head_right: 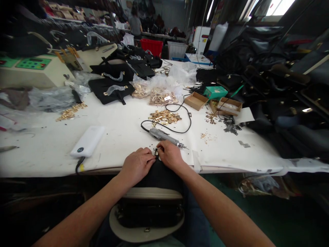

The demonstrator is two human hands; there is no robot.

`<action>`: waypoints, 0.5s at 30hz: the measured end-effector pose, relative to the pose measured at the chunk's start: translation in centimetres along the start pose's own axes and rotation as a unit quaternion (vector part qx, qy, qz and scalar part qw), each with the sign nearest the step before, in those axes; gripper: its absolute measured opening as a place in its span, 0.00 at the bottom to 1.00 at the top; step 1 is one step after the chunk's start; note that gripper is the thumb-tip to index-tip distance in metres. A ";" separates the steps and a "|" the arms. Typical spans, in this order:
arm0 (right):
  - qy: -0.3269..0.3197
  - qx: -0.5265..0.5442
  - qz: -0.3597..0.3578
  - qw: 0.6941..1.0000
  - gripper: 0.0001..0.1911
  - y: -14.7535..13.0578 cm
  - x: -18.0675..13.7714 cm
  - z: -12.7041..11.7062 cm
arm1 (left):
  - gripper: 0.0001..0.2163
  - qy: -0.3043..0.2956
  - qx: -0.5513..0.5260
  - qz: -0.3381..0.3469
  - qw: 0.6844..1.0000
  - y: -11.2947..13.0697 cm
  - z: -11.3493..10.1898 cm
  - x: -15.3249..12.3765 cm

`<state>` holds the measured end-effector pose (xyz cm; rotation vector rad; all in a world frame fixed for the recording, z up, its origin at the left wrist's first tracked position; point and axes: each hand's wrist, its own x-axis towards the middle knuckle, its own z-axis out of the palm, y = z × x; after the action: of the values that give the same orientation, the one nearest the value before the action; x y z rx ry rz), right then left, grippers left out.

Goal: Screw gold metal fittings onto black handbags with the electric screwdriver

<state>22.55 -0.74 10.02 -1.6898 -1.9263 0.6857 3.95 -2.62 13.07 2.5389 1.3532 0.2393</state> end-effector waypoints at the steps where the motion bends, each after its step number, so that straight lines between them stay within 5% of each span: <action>1: 0.001 0.009 0.000 1.000 0.10 0.0 -0.1 0.0 | 0.08 -0.004 0.001 -0.002 1.000 0.0 -0.1 0.0; 15: -0.061 0.058 0.061 0.995 0.20 -0.4 0.0 -0.5 | 0.08 0.017 -0.016 0.005 1.000 -0.6 0.9 -0.1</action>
<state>22.59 -0.80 10.67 -1.7390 -1.8377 0.9488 3.65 -2.56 12.00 2.5275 1.3391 0.3044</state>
